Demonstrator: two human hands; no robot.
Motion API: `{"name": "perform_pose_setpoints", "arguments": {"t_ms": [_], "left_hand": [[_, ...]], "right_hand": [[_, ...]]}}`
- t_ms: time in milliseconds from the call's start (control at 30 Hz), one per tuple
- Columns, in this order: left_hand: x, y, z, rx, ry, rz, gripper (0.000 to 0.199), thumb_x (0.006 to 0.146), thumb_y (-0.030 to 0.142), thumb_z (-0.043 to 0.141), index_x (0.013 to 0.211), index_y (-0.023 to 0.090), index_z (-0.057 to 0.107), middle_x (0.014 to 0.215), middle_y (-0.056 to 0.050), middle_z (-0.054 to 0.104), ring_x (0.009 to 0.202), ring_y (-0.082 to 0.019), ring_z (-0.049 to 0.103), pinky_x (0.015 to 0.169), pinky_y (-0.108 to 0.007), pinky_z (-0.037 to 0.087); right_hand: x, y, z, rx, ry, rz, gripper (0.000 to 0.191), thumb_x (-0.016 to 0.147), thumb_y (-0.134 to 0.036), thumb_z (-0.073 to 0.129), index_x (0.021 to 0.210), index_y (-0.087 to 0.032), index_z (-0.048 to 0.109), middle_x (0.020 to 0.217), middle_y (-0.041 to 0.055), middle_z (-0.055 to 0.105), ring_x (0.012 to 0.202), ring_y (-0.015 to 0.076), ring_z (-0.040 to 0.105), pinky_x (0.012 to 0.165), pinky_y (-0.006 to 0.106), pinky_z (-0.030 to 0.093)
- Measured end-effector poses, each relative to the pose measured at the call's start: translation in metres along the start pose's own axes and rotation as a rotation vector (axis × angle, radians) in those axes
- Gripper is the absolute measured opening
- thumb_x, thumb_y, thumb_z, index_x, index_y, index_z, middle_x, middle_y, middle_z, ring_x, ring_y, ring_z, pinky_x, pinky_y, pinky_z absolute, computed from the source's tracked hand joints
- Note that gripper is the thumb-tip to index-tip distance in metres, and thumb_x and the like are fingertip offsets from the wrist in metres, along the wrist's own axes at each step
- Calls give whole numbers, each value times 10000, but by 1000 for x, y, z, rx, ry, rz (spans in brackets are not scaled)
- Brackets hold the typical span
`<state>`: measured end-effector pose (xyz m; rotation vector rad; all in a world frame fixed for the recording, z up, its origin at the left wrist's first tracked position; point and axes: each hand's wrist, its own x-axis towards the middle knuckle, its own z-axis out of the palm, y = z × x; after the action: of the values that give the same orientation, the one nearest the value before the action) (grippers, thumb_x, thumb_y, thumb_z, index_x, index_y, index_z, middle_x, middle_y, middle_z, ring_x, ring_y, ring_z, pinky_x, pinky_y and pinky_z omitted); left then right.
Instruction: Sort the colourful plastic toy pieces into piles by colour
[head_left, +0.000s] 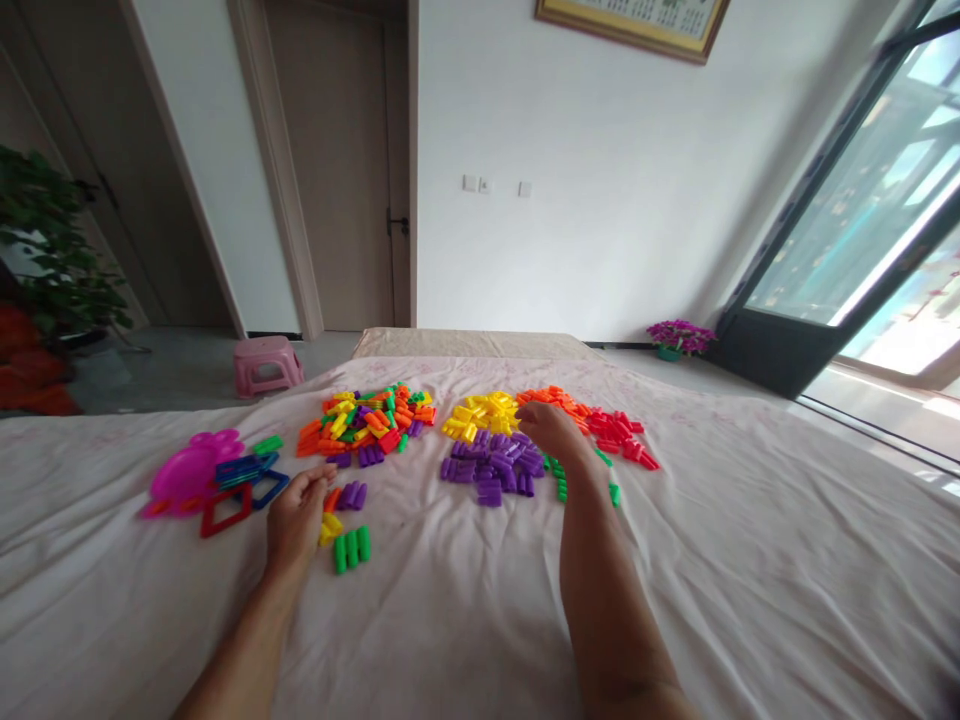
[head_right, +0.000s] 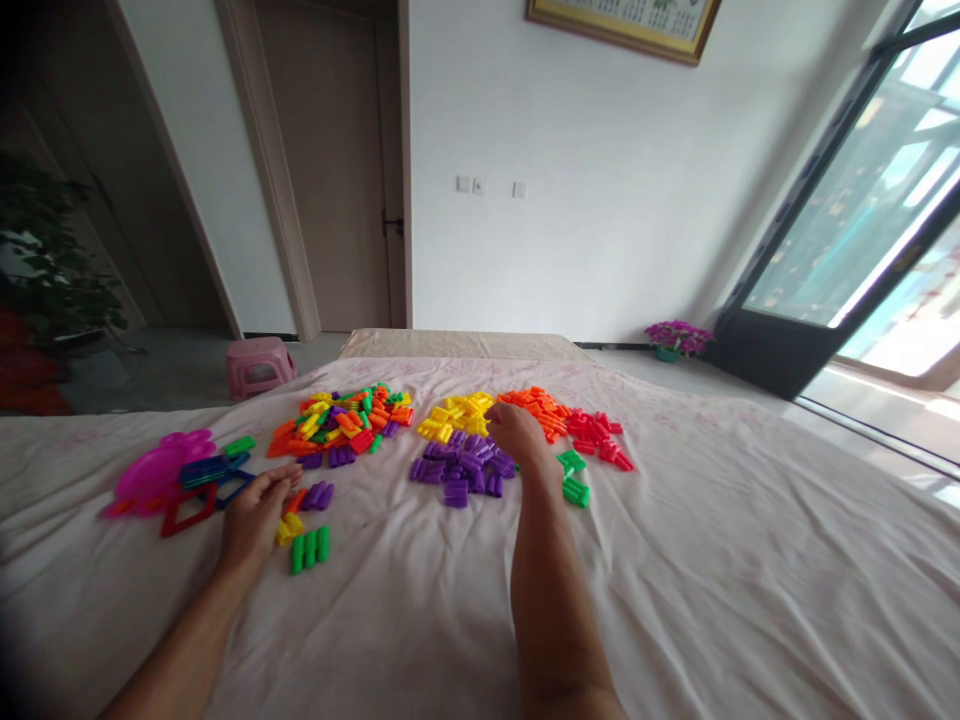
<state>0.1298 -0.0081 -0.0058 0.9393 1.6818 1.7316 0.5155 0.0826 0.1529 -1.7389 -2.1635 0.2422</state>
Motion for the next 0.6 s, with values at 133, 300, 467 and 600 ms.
{"name": "perform_pose_setpoints", "arguments": {"t_ms": [133,300,467,600], "left_hand": [[-1,7,-2,-91,28,-47,363,725,363,621,1012,155,698,1077,-107,743,1010,-229,699,917,-387,562],[-2,11,-3,-115,41,-59,372,705,363,625,1003,151,689,1046,-110,748,973,-226,705,869,-378,574],[0,11,-2,-131,24,-47,333,689,348,635,955,154,690,1036,-112,749,981,-237,704,878,-378,568],[1,11,-2,-124,13,-38,311,698,334,632,949,160,693,1034,-113,751,975,-237,708,882,-381,570]], "right_hand": [[-1,-67,34,143,-213,-366,293,834,-129,588,1069,-201,748,975,38,753,869,167,679,755,223,458],[-27,-133,91,197,-349,-648,230,884,-214,644,1094,-203,736,1002,49,747,906,184,681,786,252,475],[-56,-159,128,127,-337,-691,480,838,-516,713,1236,-250,670,1162,76,678,1019,240,653,820,304,488],[-64,-165,139,71,-337,-743,514,780,-564,752,1194,-269,678,1155,63,661,1052,261,628,828,324,484]]}}
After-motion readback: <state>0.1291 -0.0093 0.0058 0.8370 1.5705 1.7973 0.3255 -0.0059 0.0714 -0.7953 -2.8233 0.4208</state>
